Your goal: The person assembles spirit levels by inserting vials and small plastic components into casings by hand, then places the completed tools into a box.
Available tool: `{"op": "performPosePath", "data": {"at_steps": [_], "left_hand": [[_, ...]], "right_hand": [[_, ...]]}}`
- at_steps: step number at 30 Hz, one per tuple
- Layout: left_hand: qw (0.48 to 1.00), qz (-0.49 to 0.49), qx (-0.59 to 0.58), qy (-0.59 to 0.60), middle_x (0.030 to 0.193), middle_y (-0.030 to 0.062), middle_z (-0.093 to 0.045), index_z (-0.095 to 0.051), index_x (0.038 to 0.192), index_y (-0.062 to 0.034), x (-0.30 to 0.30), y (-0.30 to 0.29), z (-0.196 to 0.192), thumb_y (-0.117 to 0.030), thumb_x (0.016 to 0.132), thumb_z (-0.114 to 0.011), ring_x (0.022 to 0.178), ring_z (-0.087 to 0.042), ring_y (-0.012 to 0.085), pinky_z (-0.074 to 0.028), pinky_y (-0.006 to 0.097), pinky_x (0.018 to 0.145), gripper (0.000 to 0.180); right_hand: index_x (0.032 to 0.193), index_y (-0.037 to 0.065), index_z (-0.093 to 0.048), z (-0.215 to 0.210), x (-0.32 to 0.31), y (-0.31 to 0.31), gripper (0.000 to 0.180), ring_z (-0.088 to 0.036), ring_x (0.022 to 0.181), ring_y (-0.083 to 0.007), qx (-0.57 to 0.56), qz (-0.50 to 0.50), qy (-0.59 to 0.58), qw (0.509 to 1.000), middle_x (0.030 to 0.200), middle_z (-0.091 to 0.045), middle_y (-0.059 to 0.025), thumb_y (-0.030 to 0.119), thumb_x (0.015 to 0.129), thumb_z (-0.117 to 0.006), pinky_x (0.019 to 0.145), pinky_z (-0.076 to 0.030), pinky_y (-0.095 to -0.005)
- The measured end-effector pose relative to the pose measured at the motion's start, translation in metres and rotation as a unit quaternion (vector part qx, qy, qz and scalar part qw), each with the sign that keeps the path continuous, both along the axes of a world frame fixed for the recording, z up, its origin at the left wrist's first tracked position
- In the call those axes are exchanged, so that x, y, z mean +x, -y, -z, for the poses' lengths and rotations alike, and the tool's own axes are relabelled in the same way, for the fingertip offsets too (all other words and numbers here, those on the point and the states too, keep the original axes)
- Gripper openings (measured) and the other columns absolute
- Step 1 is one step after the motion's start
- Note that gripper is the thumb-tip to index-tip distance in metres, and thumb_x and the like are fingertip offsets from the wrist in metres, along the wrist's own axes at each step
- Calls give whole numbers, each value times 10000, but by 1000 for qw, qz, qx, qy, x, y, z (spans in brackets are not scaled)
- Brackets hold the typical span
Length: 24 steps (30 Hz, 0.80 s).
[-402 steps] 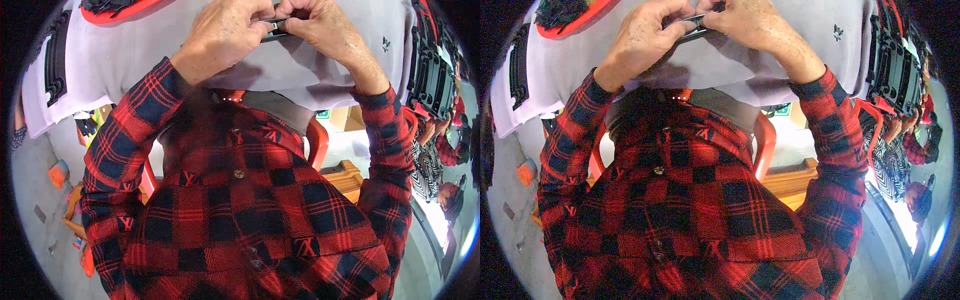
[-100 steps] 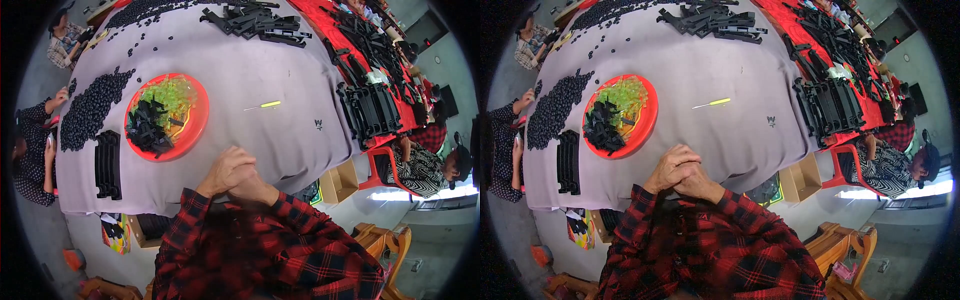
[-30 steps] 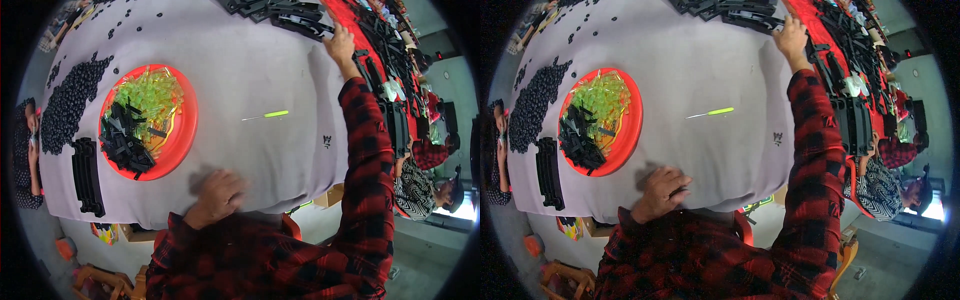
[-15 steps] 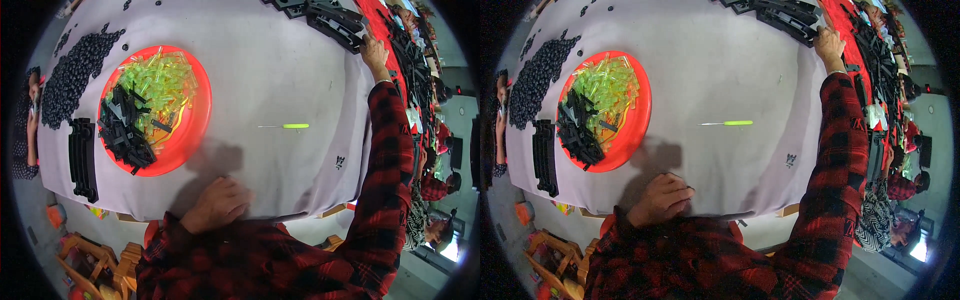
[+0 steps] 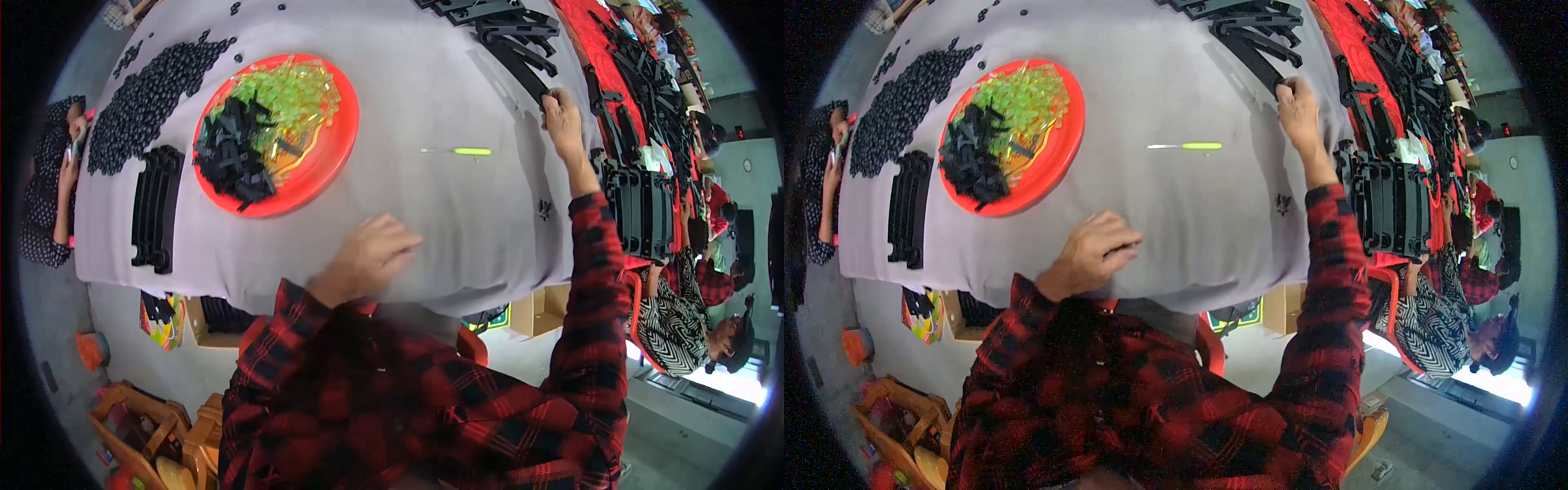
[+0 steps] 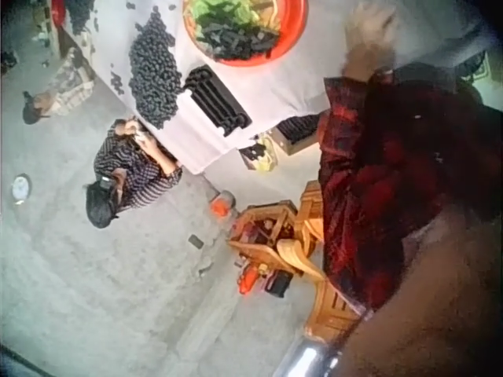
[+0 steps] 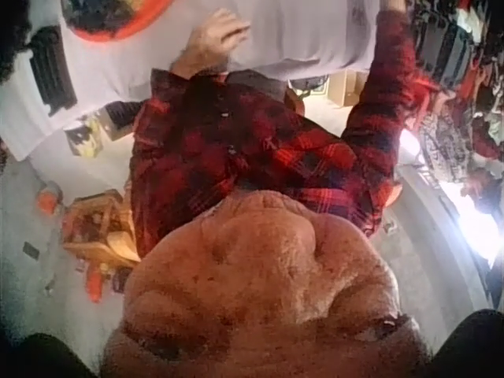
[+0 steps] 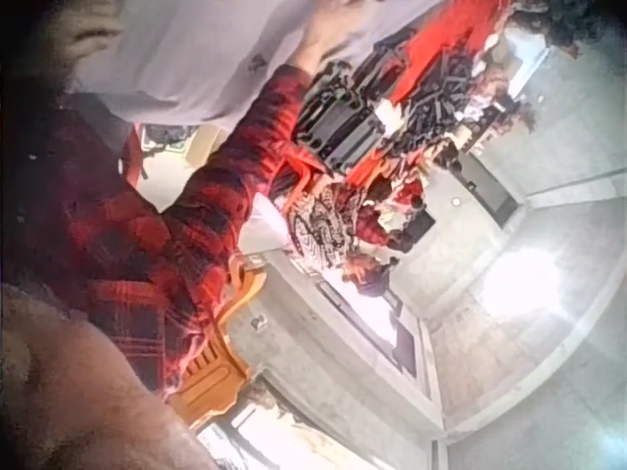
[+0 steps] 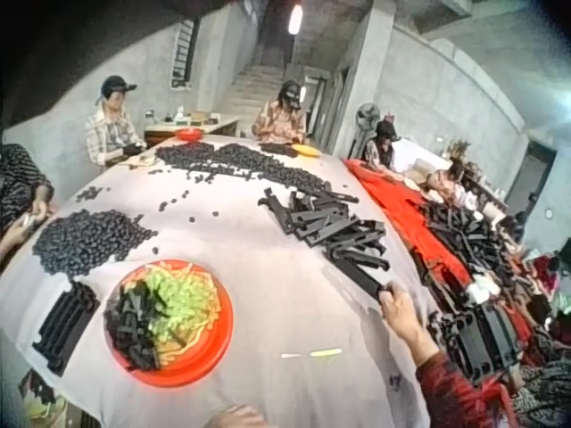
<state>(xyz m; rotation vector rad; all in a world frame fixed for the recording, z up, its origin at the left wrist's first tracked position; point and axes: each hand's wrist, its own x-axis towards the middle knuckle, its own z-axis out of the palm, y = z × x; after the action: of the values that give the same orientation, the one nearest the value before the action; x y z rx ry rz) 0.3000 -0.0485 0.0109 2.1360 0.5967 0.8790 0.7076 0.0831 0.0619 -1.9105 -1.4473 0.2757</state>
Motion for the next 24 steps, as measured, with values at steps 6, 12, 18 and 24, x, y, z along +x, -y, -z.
{"op": "performPosePath", "data": {"at_steps": [6,12,18,24], "left_hand": [[996,-48,-46,57,842,79,-616,-659,1116,-17,-1,3,0,-37,825,-742,852,-609,237,-490,338,797,303],[912,-340,-54,222,1137,77,-574,-532,1353,-20,-28,9,-13,-85,806,-815,981,-581,164,-497,311,818,618],[971,-231,66,4,1137,120,-584,-605,1258,-11,-78,1,-13,-243,703,-875,1045,-550,302,-470,395,903,659],[954,-254,149,-50,1100,117,-627,-650,1232,-35,-78,7,-2,-160,725,-829,1016,-596,310,-455,399,955,552]], "right_hand": [[949,39,-577,-6,-85,110,173,-477,659,-84,-19,-104,-172,979,708,-517,1,202,986,-531,619,-414,-254],[1093,18,-585,-16,-158,168,150,-571,856,-299,-31,-260,-21,965,955,-556,-147,81,957,-570,814,-480,-344],[1133,38,-613,-4,-182,165,184,-606,933,-361,-43,-302,-4,952,1003,-608,-154,91,958,-587,847,-496,-401],[1148,62,-638,17,-185,153,232,-581,971,-332,-3,-316,55,947,1011,-619,-131,94,918,-631,862,-489,-408]]}}
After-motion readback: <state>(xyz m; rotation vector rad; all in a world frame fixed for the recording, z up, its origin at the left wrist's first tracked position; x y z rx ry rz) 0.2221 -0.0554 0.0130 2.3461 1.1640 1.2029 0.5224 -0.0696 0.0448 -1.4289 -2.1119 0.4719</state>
